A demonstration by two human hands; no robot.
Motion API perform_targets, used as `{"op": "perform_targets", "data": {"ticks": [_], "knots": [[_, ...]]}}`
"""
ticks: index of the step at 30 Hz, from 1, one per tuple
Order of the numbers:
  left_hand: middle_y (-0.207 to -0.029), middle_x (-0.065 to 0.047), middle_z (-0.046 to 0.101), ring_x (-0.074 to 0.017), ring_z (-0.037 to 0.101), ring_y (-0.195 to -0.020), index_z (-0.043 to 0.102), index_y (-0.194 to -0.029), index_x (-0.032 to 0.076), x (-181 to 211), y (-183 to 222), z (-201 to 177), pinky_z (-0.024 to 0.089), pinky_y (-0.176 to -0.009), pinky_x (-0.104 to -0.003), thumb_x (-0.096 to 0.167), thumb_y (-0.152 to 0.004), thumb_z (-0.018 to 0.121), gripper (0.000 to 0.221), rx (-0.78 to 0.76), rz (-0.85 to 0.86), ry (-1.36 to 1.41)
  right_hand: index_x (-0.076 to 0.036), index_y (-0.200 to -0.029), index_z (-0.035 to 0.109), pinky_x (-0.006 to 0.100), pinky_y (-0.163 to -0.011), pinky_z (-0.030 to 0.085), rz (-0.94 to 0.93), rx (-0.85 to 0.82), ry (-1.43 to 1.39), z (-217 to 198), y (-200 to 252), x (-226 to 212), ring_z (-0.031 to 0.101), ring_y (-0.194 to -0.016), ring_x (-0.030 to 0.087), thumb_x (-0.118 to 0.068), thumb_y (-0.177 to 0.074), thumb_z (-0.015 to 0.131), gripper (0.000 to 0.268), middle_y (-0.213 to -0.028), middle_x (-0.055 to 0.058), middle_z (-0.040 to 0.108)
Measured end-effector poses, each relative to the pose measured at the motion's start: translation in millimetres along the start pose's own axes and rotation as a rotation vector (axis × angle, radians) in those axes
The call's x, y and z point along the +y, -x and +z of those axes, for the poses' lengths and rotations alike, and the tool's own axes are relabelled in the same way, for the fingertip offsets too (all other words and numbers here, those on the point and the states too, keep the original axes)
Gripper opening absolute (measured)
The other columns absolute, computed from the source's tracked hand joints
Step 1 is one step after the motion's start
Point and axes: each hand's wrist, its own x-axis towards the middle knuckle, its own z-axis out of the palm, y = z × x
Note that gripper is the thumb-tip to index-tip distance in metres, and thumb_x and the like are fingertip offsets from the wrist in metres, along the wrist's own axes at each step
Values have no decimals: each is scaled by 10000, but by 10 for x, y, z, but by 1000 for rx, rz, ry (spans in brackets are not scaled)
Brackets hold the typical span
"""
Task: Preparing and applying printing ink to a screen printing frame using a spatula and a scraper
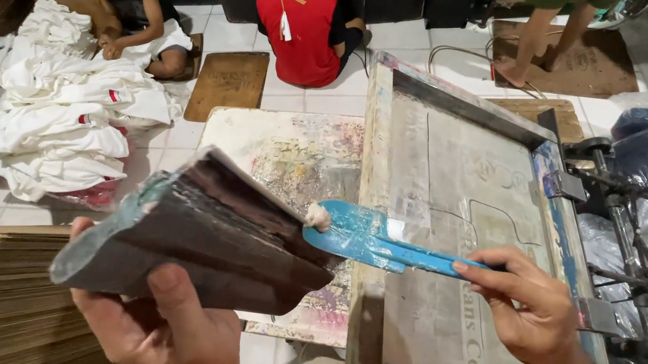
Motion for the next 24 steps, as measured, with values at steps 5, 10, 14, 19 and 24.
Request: {"op": "perform_targets", "data": {"ticks": [5, 10, 14, 19, 24], "knots": [[-1249, -192, 601, -256, 619, -1064, 415, -1532, -29, 92, 45, -1, 565, -897, -349, 299, -968, 610, 681, -28, -19, -152, -44, -1083, 752, 213, -534, 421, -63, 69, -97, 82, -129, -153, 655, -751, 176, 78, -884, 633, 263, -1017, 192, 692], [-1357, -261, 563, -274, 626, -1022, 443, -1463, -128, -14, 37, -188, 541, -795, -303, 246, -924, 644, 686, -155, 106, -325, -59, -1119, 728, 195, -566, 411, -74, 108, -129, 117, -258, -321, 624, -731, 130, 22, -936, 624, 225, -1047, 160, 695], [-1344, -367, 566, -425, 604, -1103, 415, -1495, -167, -76, -229, -501, 550, -896, -479, 89, -1018, 600, 573, -126, 331, -437, 37, -1142, 695, 226, -820, 599, -2, 109, -220, 227, -438, -374, 720, -956, 233, 26, -992, 588, 185, -1085, 184, 709], [-1191, -417, 597, -468, 616, -1076, 479, -1200, -290, 387, -307, -703, 521, -899, -544, 18, -1245, 399, 321, -91, 293, -786, 12, -1192, 700, 249, -695, 470, 368, -22, -322, 391, -612, -286, 595, -816, 163, -163, -1007, 579, 282, -946, 161, 743], [-1367, -349, 465, -409, 442, -1245, 416, -1341, -185, -244, -251, -1353, 432, -1130, -616, -47, -1219, 422, 185, 75, 399, -494, 40, -1254, 666, 272, -532, 397, 518, -120, -509, 605, -676, -153, 466, -642, 164, -165, -965, 622, 357, -867, 191, 690]]}}
